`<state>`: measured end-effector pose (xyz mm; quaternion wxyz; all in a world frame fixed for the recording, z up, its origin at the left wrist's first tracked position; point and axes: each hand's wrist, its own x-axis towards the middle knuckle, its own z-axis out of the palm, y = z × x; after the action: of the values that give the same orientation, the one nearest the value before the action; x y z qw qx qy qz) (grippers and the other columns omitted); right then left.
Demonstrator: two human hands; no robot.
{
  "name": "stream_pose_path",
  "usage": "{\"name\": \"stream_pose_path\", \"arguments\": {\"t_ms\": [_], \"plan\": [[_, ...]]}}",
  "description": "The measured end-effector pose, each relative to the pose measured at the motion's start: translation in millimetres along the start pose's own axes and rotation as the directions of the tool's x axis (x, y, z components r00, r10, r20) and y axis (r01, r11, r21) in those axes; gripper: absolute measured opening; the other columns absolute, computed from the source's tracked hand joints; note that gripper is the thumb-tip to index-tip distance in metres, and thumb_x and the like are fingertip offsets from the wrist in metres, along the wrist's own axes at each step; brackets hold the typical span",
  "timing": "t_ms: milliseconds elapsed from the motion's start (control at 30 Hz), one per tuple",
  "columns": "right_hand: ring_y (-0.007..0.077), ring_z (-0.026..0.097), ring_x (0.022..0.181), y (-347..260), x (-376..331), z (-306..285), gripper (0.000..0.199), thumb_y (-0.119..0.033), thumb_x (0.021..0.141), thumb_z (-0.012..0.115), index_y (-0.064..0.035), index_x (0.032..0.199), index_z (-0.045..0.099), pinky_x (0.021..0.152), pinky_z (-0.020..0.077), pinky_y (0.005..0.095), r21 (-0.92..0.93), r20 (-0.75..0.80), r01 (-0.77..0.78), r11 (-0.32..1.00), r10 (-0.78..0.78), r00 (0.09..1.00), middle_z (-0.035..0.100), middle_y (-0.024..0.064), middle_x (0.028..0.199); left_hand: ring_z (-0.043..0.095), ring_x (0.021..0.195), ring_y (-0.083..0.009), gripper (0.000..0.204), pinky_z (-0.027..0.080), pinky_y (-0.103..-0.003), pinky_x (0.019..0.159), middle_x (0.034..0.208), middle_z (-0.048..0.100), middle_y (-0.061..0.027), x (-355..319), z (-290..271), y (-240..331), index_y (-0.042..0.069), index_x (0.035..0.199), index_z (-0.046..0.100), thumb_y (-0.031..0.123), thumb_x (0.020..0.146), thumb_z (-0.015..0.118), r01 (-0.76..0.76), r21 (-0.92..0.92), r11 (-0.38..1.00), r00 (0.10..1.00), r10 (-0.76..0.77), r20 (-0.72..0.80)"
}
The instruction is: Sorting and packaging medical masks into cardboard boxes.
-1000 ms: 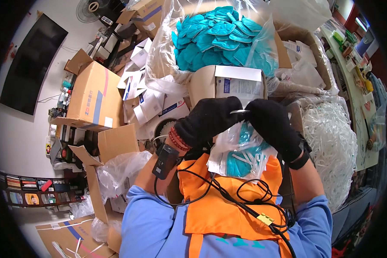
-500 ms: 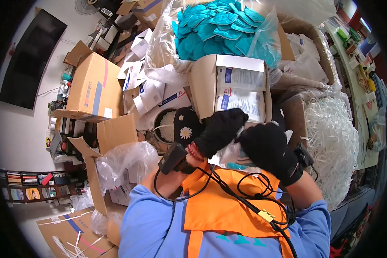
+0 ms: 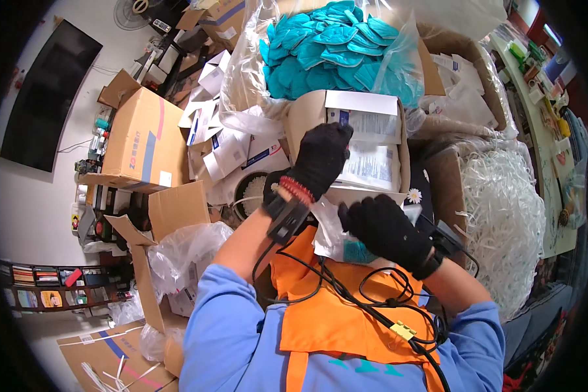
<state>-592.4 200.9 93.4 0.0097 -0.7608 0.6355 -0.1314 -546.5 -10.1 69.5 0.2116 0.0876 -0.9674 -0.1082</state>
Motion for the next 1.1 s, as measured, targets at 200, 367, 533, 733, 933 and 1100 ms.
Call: {"name": "stream_pose_path", "arguments": {"t_ms": [200,367,533,733,933,1100], "plan": [[0.0317,0.050,0.124,23,-4,50,0.050,-0.018,0.081,0.063,-0.0059,0.129,0.055,0.102,0.0410,0.0431,-0.044,-0.119,-0.090,0.995,0.084,0.989,0.053,0.0194,0.129,0.058,0.112,-0.0319,0.051,0.044,-0.053,0.091,0.118,0.060,-0.0185,36,59,-37,0.007,0.127,0.053,0.014,0.077,0.062,-0.083,0.417,0.905,0.979,-0.004,0.204],[0.0327,0.053,0.120,15,-2,21,0.050,-0.024,0.076,0.073,-0.0052,0.121,0.061,0.101,0.0420,0.0460,0.219,-0.094,-0.182,0.959,0.206,0.974,0.056,0.0172,0.128,0.062,0.105,-0.0307,0.054,0.043,-0.055,0.092,0.114,0.062,-0.0157,39,98,-56,0.008,0.130,0.051,0.014,0.077,0.062,-0.052,0.590,0.806,0.999,0.037,0.037],[0.0340,0.055,0.113,34,-3,-4,0.052,-0.023,0.072,0.078,-0.0088,0.119,0.062,0.098,0.0434,0.0463,0.155,-0.265,-0.337,0.929,0.368,0.891,0.058,0.0157,0.121,0.067,0.082,-0.0302,0.029,0.051,-0.046,0.073,0.088,0.066,-0.0126,44,57,-46,0.008,0.106,0.063,0.011,0.078,0.061,-0.049,0.266,0.963,0.998,0.041,0.037],[0.0336,0.050,0.122,64,14,-35,0.052,-0.018,0.076,0.074,-0.0085,0.125,0.058,0.105,0.0386,0.0464,0.081,-0.501,-0.408,0.909,0.391,0.772,0.057,0.0148,0.124,0.066,0.072,-0.0317,0.018,0.053,-0.043,0.064,0.082,0.066,-0.0127,32,-4,-12,0.009,0.092,0.066,0.014,0.075,0.069,-0.160,0.013,0.987,0.981,0.161,-0.112],[0.0323,0.063,0.094,87,31,-47,0.021,-0.017,0.078,0.070,-0.0062,0.095,0.066,0.086,0.0490,0.0435,0.103,-0.322,-0.299,0.949,0.316,0.892,0.066,0.0129,0.095,0.065,0.067,-0.0334,0.014,0.051,-0.040,0.058,0.076,0.065,-0.0141,5,-47,26,0.009,0.094,0.066,0.022,0.091,0.065,-0.083,-0.268,0.960,0.997,0.081,-0.018],[0.0341,0.064,0.071,73,34,-51,0.011,-0.016,0.081,0.068,-0.0056,0.079,0.064,0.065,0.0517,0.0411,0.265,-0.268,-0.218,0.939,0.289,0.919,0.062,0.0135,0.076,0.063,0.061,-0.0334,0.027,0.049,-0.039,0.055,0.066,0.061,-0.0133,-2,-56,28,0.009,0.081,0.063,0.032,0.094,0.061,-0.050,-0.374,0.926,0.999,0.054,-0.001]]}}
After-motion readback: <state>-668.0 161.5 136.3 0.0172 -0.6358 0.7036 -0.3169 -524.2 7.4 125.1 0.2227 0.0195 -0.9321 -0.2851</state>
